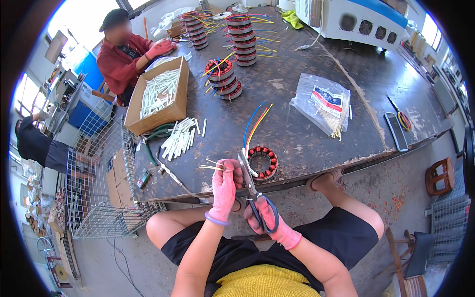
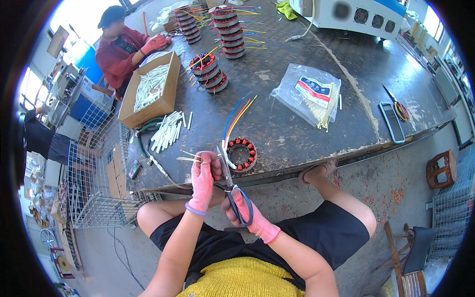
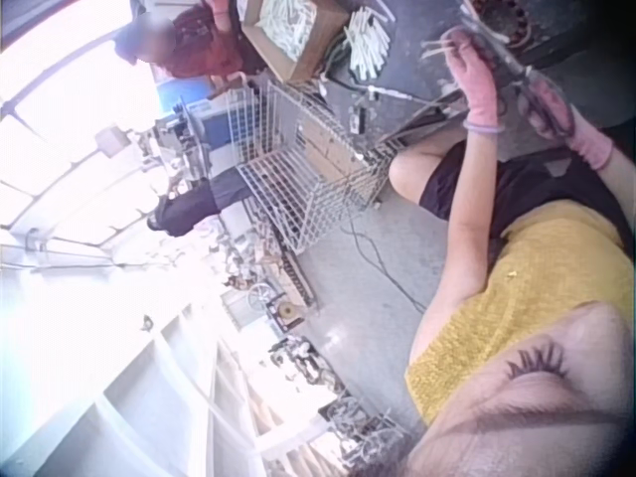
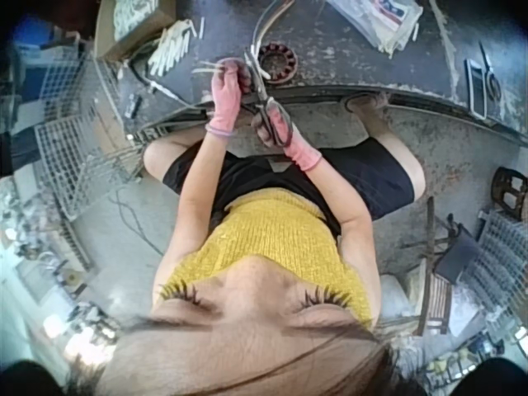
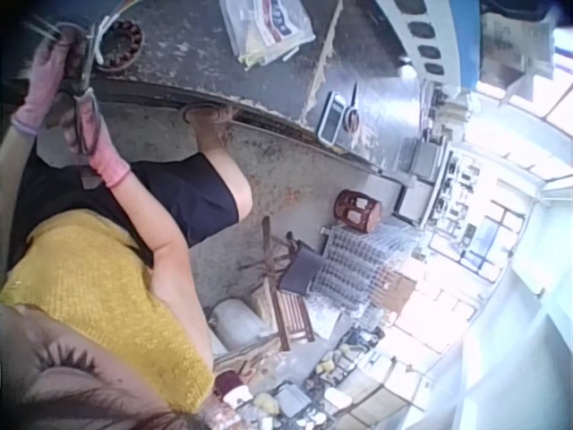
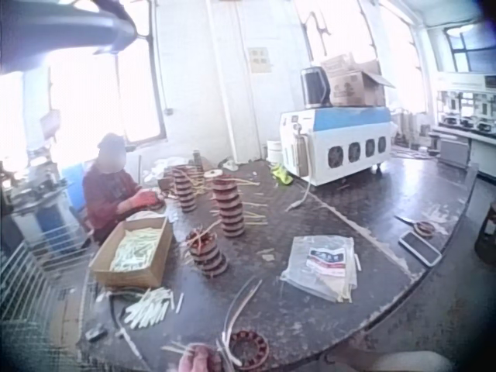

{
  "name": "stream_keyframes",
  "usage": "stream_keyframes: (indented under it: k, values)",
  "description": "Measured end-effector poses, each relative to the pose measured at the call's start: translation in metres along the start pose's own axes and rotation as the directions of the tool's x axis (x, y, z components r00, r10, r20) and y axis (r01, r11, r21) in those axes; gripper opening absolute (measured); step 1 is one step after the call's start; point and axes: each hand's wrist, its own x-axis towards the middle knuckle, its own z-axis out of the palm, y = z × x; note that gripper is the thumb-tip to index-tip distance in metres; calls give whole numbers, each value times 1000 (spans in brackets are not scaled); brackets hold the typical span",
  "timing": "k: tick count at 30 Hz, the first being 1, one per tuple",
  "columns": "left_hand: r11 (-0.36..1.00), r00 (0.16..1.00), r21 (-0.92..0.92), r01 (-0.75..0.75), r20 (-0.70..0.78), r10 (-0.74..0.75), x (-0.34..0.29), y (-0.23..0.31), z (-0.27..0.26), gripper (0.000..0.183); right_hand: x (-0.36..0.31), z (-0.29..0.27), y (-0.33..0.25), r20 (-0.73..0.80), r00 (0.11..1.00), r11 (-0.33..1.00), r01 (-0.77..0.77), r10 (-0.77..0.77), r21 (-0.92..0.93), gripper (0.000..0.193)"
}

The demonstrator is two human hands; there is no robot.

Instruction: The person uses a small metal tool to push colored wires into slots on a circular stator component and slides white insulating sleeves onto the ends of the wires.

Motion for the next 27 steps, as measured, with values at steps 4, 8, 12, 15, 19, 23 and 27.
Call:
stream_keyframes:
  k: [4,8,12,15,19,23,27]
  values:
    - [1000,1000,-11,0,7,0,3,-1,8,25,-5,1,-8,-83,996,996,-43,37,-76,52]
    - [997,998,-30,-70,-10,69,5,-1,6,30,-49,17,-50,-166,976,933,76,-142,-352,57]
    - [975,971,3,-224,-87,224,-11,14,-27,40,-82,-4,-148,-375,815,714,66,-442,-697,25]
    - [981,980,-22,-193,-52,192,-23,41,-66,34,-96,-75,-223,-300,436,256,-159,-848,-954,25]
    - [961,948,142,-238,-180,262,-9,88,-136,37,-136,-266,-337,-19,268,-176,-683,-963,-709,46]
    - [923,895,358,-142,-352,274,15,142,-248,33,-109,-250,-338,181,291,-342,-780,-939,-524,37]
    - [864,887,501,-49,-375,267,83,169,-346,28,-57,-146,-281,157,561,-437,-409,-813,-801,24]
